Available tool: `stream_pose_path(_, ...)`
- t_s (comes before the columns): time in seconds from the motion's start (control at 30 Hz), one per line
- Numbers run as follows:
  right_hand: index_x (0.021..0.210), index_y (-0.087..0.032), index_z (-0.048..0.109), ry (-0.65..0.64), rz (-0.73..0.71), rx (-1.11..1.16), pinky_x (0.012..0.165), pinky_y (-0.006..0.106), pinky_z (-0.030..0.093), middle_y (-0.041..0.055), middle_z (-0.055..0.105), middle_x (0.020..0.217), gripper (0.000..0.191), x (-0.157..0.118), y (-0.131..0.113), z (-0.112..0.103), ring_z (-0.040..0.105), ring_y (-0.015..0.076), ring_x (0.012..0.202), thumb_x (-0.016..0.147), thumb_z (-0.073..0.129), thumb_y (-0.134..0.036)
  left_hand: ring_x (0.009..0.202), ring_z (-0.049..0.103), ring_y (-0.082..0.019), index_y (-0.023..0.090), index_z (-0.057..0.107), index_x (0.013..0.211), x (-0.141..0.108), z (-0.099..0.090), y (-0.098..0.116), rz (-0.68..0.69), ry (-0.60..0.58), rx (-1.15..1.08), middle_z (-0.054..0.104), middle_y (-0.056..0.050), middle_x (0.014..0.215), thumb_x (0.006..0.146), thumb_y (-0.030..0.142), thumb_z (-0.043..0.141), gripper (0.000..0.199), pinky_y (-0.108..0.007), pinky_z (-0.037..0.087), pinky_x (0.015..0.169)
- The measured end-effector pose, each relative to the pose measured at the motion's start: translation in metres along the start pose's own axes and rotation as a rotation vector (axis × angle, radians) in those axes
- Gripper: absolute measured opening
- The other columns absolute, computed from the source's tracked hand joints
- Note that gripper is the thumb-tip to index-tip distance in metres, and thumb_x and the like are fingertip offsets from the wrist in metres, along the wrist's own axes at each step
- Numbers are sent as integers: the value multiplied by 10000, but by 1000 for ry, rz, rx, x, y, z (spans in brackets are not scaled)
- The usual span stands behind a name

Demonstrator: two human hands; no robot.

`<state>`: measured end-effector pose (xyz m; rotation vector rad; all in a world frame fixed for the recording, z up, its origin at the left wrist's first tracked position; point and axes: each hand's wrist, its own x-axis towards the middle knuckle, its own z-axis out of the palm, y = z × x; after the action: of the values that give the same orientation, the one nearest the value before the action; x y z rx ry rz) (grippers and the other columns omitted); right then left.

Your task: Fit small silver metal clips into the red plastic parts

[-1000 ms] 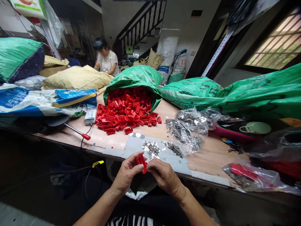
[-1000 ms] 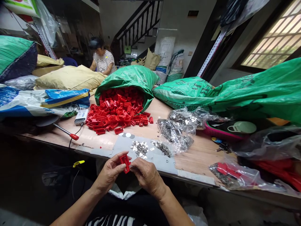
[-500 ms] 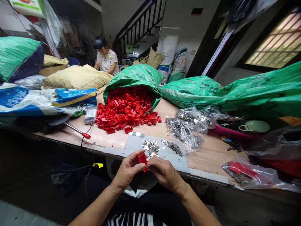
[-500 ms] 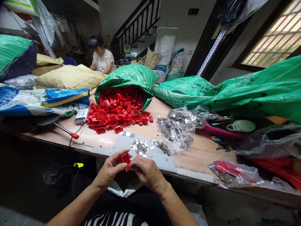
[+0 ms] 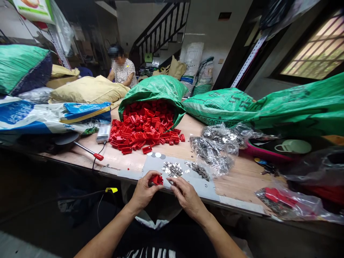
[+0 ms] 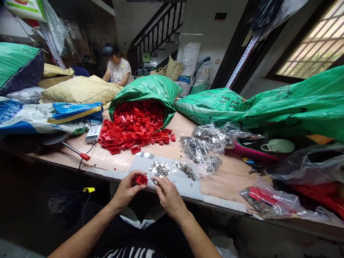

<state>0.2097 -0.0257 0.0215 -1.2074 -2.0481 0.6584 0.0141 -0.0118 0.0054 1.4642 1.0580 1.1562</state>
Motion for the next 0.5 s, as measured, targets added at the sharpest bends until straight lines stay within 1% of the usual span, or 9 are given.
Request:
stream_pose_path(0.1,1093,-222,596,-3,11,-64,772,315,490,54,646,937,233,3,3,5,609,181,842,893,487,-171,756,617,-162,218,635,1008,6,-3,-2,38,-41,138,679,-7,844,718,194,663,292,-276,478,742)
stream_pose_path(0.17,1035,-214,610,-27,7,-96,764,312,490,49,652,912,197,5,3,6,611,181,836,886,492,-164,765,617,-162,221,640,1013,9,-4,-2,63,-73,185,682,-4,844,718,180,651,298,-272,473,742)
stream_pose_path(0.33,965,-202,642,-82,-19,-129,767,302,487,48,637,885,169,10,3,4,603,169,839,883,502,-155,827,625,-176,229,653,1019,11,-5,-4,73,-95,202,701,-10,912,697,182,666,325,-286,469,790)
stream_pose_path(0.5,976,-210,647,-108,-40,-146,749,287,488,44,631,880,170,12,6,5,605,161,824,886,512,-157,866,637,-192,235,663,1032,12,-5,-5,60,-96,199,710,-25,959,690,232,686,342,-307,474,824)
